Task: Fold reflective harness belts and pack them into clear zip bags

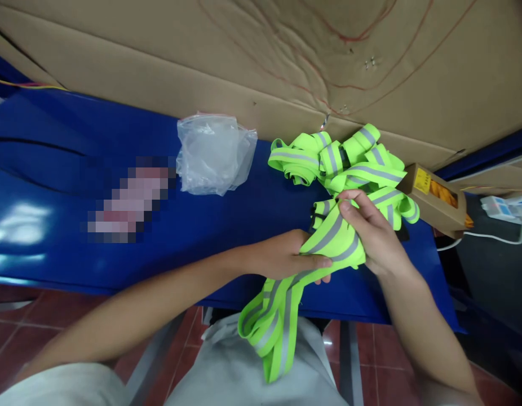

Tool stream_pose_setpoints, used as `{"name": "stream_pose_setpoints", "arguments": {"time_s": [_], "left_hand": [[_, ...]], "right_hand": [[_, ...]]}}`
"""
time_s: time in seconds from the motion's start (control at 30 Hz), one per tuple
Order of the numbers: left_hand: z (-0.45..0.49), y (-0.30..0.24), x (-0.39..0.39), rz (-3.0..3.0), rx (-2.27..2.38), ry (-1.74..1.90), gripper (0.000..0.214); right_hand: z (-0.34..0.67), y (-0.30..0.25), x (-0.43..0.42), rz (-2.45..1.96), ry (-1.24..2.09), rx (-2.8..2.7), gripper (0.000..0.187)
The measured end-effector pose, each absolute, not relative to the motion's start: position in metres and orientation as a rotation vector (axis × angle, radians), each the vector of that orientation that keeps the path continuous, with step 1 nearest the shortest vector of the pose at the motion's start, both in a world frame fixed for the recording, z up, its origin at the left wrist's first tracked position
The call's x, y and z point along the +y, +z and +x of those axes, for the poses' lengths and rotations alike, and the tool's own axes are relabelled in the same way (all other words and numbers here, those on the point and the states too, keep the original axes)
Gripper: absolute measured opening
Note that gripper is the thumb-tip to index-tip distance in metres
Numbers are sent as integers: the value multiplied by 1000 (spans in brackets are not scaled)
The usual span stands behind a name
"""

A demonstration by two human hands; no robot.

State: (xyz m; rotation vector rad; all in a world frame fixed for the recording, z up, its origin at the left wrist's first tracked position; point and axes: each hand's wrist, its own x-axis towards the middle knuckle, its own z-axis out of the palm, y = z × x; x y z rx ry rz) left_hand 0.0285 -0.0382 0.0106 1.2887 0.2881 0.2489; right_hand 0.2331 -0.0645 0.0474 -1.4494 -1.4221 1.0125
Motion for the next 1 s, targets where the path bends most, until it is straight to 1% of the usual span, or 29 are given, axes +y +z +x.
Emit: {"name": "stream_pose_setpoints", "arguments": {"time_s": [0.07,0.1,0.23,0.27,0.33,0.37,0.4,0.43,0.5,0.53,0.63,0.7,0.77,0.83,0.9,0.97,1.0], "left_hand": [[27,9,-37,1324,289,241,38],[27,9,-36,1327,295,233,39],[27,11,-36,1329,355,238,45],[27,11,-36,1333,359,250,44],[29,11,-36,1343,335,275,36],[30,10,-36,1338,314,290,30],[32,10,-37,1312,295,298,25],[33,9,-38,1258,282,292,21],[34,7,-41,1067,268,238,22],[35,6,-42,971,261,188,24],[36,4,-48,824,250,63,33],[37,2,-50,838,274,32,31],[37,-1,-50,910,310,54,23],[37,-2,-49,1027,315,101,16],[35,-3,-48,1153,261,117,18],[34,-2,-49,1273,205,121,21],[33,-1,-50,1323,190,123,22]], "right_hand": [[235,40,-65,-1431,830,-1571,21],[236,40,-66,-1416,759,-1657,23],[244,49,-77,-1390,742,-1939,46],[243,51,-80,-1393,731,-2003,56],[238,51,-86,-1407,672,-2104,82],[234,50,-88,-1424,655,-2124,86],[229,47,-89,-1444,652,-2125,81],[225,44,-89,-1460,659,-2111,71],[220,39,-88,-1484,653,-2052,54],[220,37,-87,-1498,620,-2011,50],[226,35,-82,-1535,472,-1856,45],[234,37,-79,-1543,463,-1745,37],[240,40,-78,-1534,616,-1643,28],[244,41,-78,-1497,876,-1521,34],[243,41,-77,-1460,1166,-1402,40],[239,37,-75,-1455,1367,-1342,40],[237,35,-74,-1468,1401,-1348,37]]}}
